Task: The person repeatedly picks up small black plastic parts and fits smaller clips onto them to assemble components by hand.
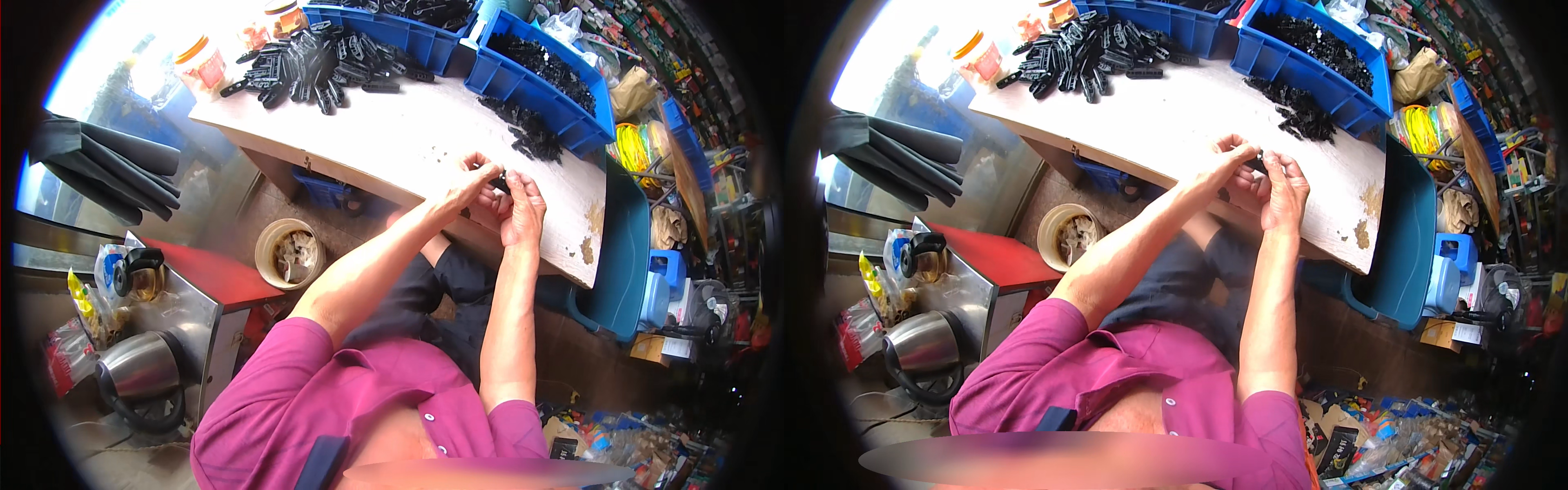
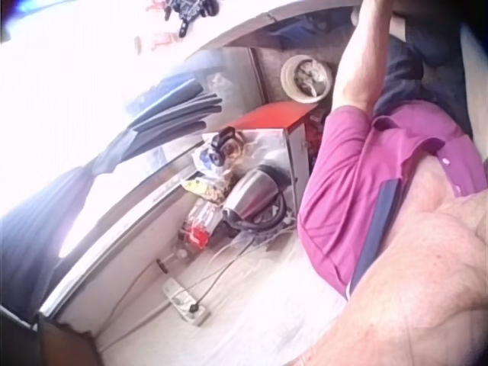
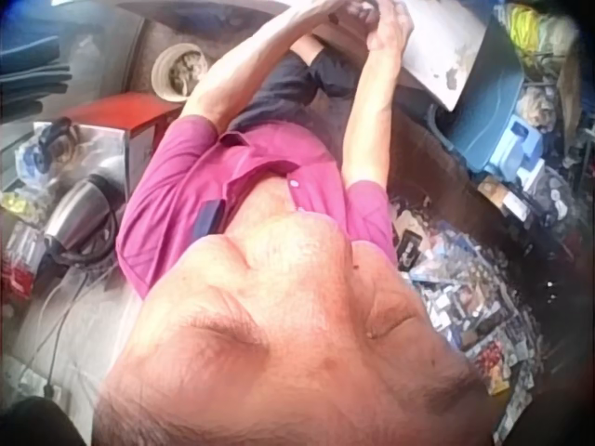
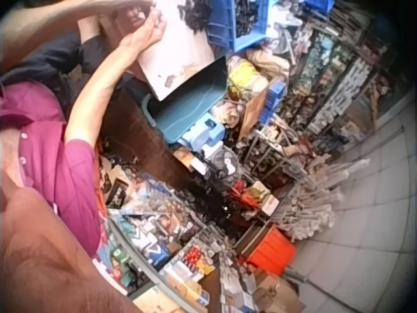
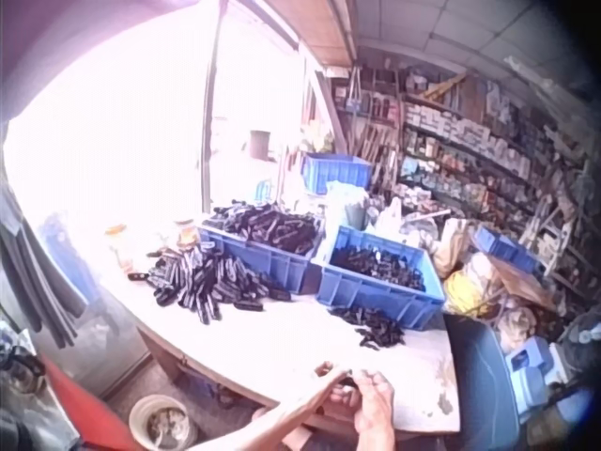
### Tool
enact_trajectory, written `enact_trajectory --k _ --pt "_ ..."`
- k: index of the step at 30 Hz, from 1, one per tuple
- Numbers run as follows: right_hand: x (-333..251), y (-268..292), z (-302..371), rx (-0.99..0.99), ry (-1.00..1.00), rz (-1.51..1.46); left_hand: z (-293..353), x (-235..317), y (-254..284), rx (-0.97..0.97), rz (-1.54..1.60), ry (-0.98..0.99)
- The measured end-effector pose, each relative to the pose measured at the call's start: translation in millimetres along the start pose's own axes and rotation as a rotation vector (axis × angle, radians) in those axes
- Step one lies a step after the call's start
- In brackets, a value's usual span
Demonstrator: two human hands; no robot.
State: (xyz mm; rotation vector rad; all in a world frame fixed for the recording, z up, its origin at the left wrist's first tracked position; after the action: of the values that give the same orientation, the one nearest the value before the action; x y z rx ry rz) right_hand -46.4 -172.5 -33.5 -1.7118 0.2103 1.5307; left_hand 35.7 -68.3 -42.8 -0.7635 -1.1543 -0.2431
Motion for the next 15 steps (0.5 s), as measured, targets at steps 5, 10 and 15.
enact_trajectory --k 5,10,15 --pt "-5.7 -7.6 2.4 0.015 -0.004 0.027 3.1 7.1 2.8 0.047 0.063 -0.015" --pt "-6.3 -9.6 0.6 0.001 -0.028 0.139 7.9 11.6 2.0 0.083 0.111 -0.045" --pt "3.7 -23.5 5.3 -0.085 -0.215 0.177 12.9 8.1 6.1 0.112 0.225 -0.061"
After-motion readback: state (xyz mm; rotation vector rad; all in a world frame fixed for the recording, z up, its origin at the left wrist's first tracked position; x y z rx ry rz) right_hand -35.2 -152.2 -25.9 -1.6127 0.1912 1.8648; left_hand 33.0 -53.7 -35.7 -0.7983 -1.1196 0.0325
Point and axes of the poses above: each hand's wrist, its own z-axis away from the middle knuckle, its own y-axis out of the back of the hand, x = y × z, the point moved 9 cm from there along -z, towards the middle knuckle, and after that the axes turned 2 degrees about -z, right-handed, at the moved point
